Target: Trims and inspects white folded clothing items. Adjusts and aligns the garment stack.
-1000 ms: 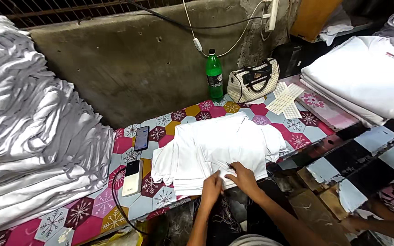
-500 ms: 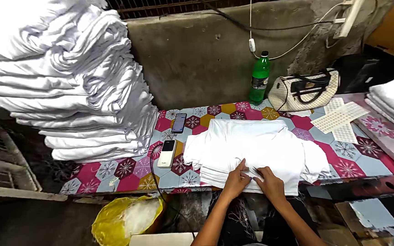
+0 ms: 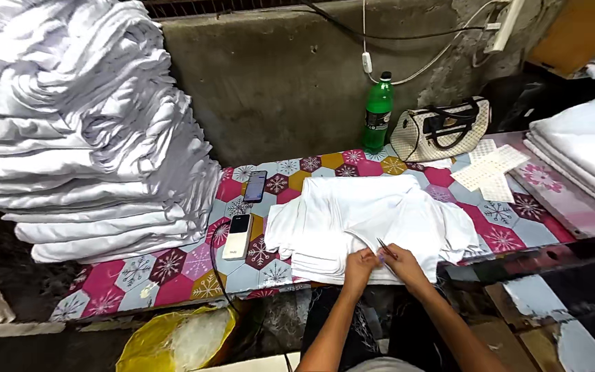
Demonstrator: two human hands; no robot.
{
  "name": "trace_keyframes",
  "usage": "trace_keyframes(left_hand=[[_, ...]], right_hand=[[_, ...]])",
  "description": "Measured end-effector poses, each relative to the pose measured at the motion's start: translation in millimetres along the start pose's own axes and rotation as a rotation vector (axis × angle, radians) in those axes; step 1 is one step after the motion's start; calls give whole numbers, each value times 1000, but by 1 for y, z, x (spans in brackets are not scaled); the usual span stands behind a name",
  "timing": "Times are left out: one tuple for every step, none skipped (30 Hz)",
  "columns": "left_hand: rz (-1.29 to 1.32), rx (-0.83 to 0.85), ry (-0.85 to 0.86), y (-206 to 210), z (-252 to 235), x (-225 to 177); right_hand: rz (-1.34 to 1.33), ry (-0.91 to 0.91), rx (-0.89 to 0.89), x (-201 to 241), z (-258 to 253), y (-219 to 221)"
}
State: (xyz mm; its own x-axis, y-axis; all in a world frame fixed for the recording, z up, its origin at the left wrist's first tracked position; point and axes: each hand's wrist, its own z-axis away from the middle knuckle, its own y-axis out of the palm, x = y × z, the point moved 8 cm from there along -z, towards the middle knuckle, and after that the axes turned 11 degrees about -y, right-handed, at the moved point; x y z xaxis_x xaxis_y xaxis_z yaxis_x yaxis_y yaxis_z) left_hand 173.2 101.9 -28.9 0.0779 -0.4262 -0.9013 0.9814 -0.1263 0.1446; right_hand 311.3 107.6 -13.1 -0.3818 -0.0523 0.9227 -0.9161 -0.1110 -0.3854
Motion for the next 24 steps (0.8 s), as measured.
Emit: trace_keyframes(left_hand=[[-12,-22,-6,-1,-1,-1],[-29,-28,-17,-3,0,-1],[-55,-20,-30,-7,1,-2],[-86,-4,-43,-10,4,-2],[-113,15,-57,-14,6,-1],[-123,33,-66,-16,8,0],[-117,53,-62,-17,9,0],[-105,87,-50,-15,11,-3],[-97,108,-35,-10,11,-6],[-92,103,-26,-6,10,-8],[-98,86,-26,-3,9,-8],[-108,72,-33,-2,8,-9],[-119,64,-39,-2,8,-9],[-132,57,-46,-4,8,-9],[-139,50,-53,-6,9,-7],[-140,44,-60,-9,10,-5],[-139,39,-69,-12,12,-2],[-135,34,-78,-14,13,1],[-131,31,-87,-15,14,4],[-122,25,-96,-16,16,6],[-112,20,-99,-16,16,8],[-99,16,-98,-15,17,8],[-87,14,-94,-14,17,8],[-77,12,-87,-13,18,8]], right_hand=[[-42,48,8,-2,1,-2],[-75,100,19,-5,2,-4],[-105,145,30,-8,3,-7],[-132,178,41,-10,5,-8],[-154,197,50,-11,6,-8],[-171,202,57,-10,8,-7],[-186,200,64,-8,9,-6],[-197,190,69,-5,10,-4],[-210,183,76,-3,10,-3],[-222,177,78,-2,10,-1],[-237,174,79,-1,10,1],[-250,176,79,-2,10,1],[-258,177,76,-3,10,0],[-261,175,72,-4,11,-2],[-255,171,72,-4,13,-4],[-242,173,76,-3,16,-7],[-230,184,85,0,21,-10],[-216,200,103,3,26,-11],[-188,214,138,7,31,-11],[-144,223,184,10,35,-11],[-93,226,234,10,39,-9],[-45,225,278,9,41,-6],[-7,223,305,6,41,-3],[15,226,320,3,41,0]])
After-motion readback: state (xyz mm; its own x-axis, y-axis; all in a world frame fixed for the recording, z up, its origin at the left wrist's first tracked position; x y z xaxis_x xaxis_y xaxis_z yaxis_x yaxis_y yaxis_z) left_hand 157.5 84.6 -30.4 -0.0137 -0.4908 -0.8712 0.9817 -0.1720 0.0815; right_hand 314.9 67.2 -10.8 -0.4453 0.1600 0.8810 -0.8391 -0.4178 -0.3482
